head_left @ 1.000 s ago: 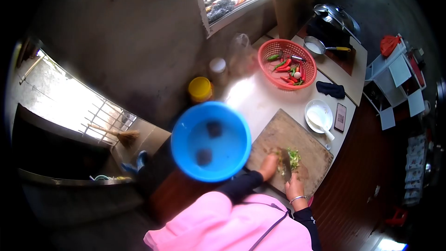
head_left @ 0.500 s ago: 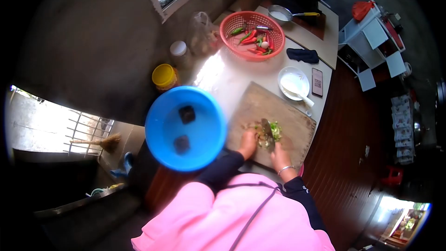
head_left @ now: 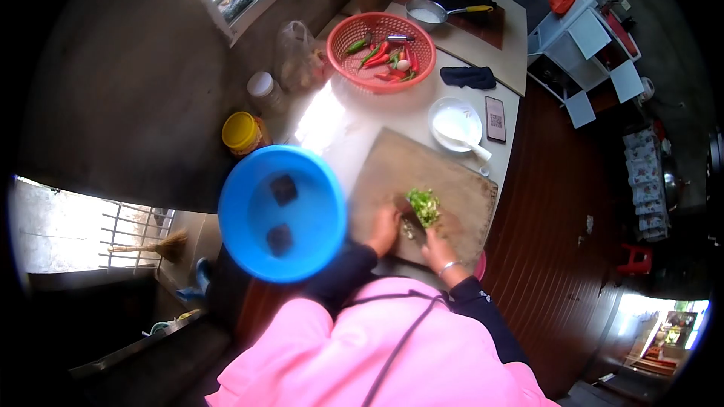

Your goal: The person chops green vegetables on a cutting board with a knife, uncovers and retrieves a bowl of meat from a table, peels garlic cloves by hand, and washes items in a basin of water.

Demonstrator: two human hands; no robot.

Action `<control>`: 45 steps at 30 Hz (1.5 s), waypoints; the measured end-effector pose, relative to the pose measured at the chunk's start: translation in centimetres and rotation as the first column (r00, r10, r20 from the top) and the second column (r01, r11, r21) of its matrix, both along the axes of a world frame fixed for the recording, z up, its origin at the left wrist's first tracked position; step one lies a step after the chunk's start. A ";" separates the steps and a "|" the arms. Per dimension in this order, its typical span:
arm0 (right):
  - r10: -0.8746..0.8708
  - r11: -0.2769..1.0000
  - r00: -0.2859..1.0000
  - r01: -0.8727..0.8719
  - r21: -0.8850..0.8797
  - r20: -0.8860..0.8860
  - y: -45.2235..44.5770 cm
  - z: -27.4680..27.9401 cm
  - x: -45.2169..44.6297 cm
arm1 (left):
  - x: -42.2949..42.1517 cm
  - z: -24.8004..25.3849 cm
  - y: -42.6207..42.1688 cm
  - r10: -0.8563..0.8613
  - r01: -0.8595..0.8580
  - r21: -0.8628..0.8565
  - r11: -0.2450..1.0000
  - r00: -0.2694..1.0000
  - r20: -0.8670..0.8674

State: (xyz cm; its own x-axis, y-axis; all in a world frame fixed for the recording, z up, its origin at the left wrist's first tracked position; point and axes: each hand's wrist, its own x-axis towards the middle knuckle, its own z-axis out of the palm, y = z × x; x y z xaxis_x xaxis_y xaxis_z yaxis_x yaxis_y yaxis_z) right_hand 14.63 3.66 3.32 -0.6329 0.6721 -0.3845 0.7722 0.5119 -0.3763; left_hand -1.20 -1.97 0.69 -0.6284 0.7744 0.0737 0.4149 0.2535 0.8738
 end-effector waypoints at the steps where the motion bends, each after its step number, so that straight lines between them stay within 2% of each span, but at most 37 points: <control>1: -0.006 1.000 0.998 0.006 0.004 -0.066 0.5 0.2 0.4 | 0.1 0.1 -0.2 -0.075 0.073 0.046 0.996 0.996 0.045; 2: -0.006 1.000 0.998 0.007 0.009 -0.068 0.8 0.3 0.6 | 0.2 0.2 -0.3 -0.151 0.143 0.095 0.985 0.985 0.085; 3: -0.095 0.995 0.991 0.094 -0.015 -0.094 1.1 0.2 0.9 | 0.5 0.2 -0.4 -0.152 0.144 0.098 0.985 0.985 0.082; 4: -0.184 0.983 0.976 0.180 -0.043 -0.117 1.4 0.3 1.2 | 1.0 0.1 -0.8 -0.268 0.285 0.111 0.952 0.953 -0.141; 5: -0.144 0.989 0.955 0.147 -0.006 -0.260 1.7 0.0 1.7 | 1.5 0.0 -1.2 -0.364 0.419 0.091 0.903 0.861 -0.356; 6: -0.145 0.989 0.955 0.148 -0.006 -0.260 1.8 0.8 1.7 | 2.1 0.1 -1.4 -0.365 0.420 0.091 0.903 0.860 -0.356; 7: -0.366 0.904 0.892 0.273 -0.328 -0.266 1.8 2.5 1.3 | 2.7 0.3 -1.4 -0.499 0.552 -0.044 0.833 0.715 -0.490; 8: -0.565 0.708 0.801 0.348 -0.615 -0.198 1.9 3.6 1.1 | 3.2 0.5 -1.5 -0.615 0.644 -0.196 0.740 0.528 -0.585; 9: -0.643 0.632 0.736 0.354 -0.690 -0.211 1.9 3.9 1.2 | 3.5 -0.1 -1.6 -0.620 0.610 -0.253 0.750 0.517 -0.590; 10: -0.643 0.633 0.735 0.354 -0.689 -0.213 2.0 4.3 1.4 | 3.4 -0.9 -1.3 -0.619 0.611 -0.252 0.750 0.516 -0.592; 12: -0.754 0.546 0.609 0.372 -0.751 -0.246 2.3 5.0 2.0 | 2.4 -2.4 -1.0 -0.600 0.455 -0.394 0.798 0.548 -0.583; 13: -0.696 0.639 0.661 0.392 -0.662 -0.281 2.8 3.8 3.0 | 1.8 -2.4 -0.8 -0.593 0.449 -0.390 0.804 0.551 -0.587; 14: -0.696 0.639 0.661 0.393 -0.661 -0.281 3.6 2.5 3.6 | 1.4 -2.4 -0.7 -0.593 0.450 -0.390 0.804 0.552 -0.587; 15: -0.464 0.885 0.811 0.404 -0.232 -0.356 4.1 2.2 3.4 | 0.9 -2.2 -0.7 -0.605 0.461 -0.393 0.796 0.572 -0.554; 16: -0.215 0.925 0.931 0.291 0.245 -0.293 4.4 2.1 3.3 | 0.6 -1.9 -0.7 -0.618 0.473 -0.397 0.786 0.590 -0.521; 17: -0.268 0.941 0.951 0.293 0.171 -0.154 4.9 2.0 3.3 | 0.6 -1.6 -0.8 -0.599 0.472 -0.369 0.801 0.624 -0.503; 18: -0.275 0.938 0.948 0.301 0.171 -0.161 4.9 1.3 3.2 | 0.6 -1.5 -1.0 -0.603 0.475 -0.371 0.798 0.616 -0.508; 20: -0.146 0.970 0.979 0.114 0.214 0.140 5.1 -0.9 2.8 | 0.7 -1.6 -1.6 -0.516 0.442 -0.265 0.857 0.751 -0.413; 21: -0.154 0.969 0.979 0.123 0.214 0.135 4.4 -0.8 2.5 | 0.7 -1.8 -2.0 -0.522 0.448 -0.267 0.853 0.744 -0.417; 23: -0.001 0.963 0.996 -0.025 0.270 0.093 2.3 0.2 1.7 | 0.7 -2.2 -2.7 -0.495 0.456 -0.192 0.869 0.792 -0.358; 26: -0.002 0.960 0.998 -0.016 0.280 0.065 1.7 0.8 1.7 | 0.4 -3.4 -3.9 -0.494 0.461 -0.175 0.870 0.818 -0.295; 27: -0.023 0.920 1.000 0.013 0.391 0.020 2.0 -0.4 1.9 | 0.3 -2.9 -4.3 -0.487 0.450 -0.186 0.873 0.822 -0.296; 28: -0.003 0.926 1.000 -0.001 0.377 0.009 2.1 0.0 1.7 | 0.4 -2.2 -4.7 -0.509 0.467 -0.210 0.859 0.821 -0.258; 30: -0.078 0.896 0.996 0.048 0.442 0.050 2.4 0.6 0.9 | 0.3 -1.4 -5.2 -0.524 0.478 -0.241 0.845 0.830 -0.193; 32: -0.047 0.896 0.999 0.047 0.441 -0.012 2.2 -0.1 0.9 | -0.1 -0.6 -5.7 -0.543 0.514 -0.213 0.831 0.832 -0.114; 34: -0.048 0.890 0.997 0.070 0.450 -0.060 1.7 -0.8 0.5 | -0.6 0.7 -6.1 -0.547 0.519 -0.192 0.833 0.824 -0.147; 36: -0.024 0.915 0.999 0.035 0.402 -0.032 1.3 -1.6 0.9 | -1.0 2.1 -6.6 -0.559 0.550 -0.179 0.816 0.829 -0.003; 37: -0.040 0.900 0.998 0.054 0.433 -0.041 0.8 -2.4 1.2 | -1.3 2.1 -6.7 -0.541 0.533 -0.108 0.839 0.838 -0.067; 40: -0.097 0.851 0.985 0.158 0.500 -0.146 -0.5 -2.2 1.8 | -1.3 1.7 -6.3 -0.532 0.518 -0.152 0.842 0.844 -0.072; 42: -0.148 0.843 0.965 0.239 0.481 -0.218 -1.7 0.4 2.6 | -0.8 1.4 -5.7 -0.543 0.526 -0.157 0.836 0.835 -0.092; 44: -0.220 0.847 0.923 0.341 0.407 -0.315 -2.7 0.7 4.2 | -0.2 0.6 -5.1 -0.555 0.547 -0.092 0.832 0.821 -0.137; 45: -0.225 0.827 0.918 0.357 0.433 -0.327 -3.3 0.8 5.6 | 0.4 0.9 -4.7 -0.579 0.576 -0.068 0.815 0.800 -0.158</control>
State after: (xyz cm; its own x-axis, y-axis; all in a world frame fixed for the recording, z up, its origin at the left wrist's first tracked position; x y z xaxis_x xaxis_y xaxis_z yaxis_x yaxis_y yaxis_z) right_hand 20.19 0.41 4.11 -0.4071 0.8964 0.1754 0.8265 0.4433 -0.3469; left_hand -0.75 -6.64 1.63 -0.0444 0.9919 0.1191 0.6247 -0.0655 0.7781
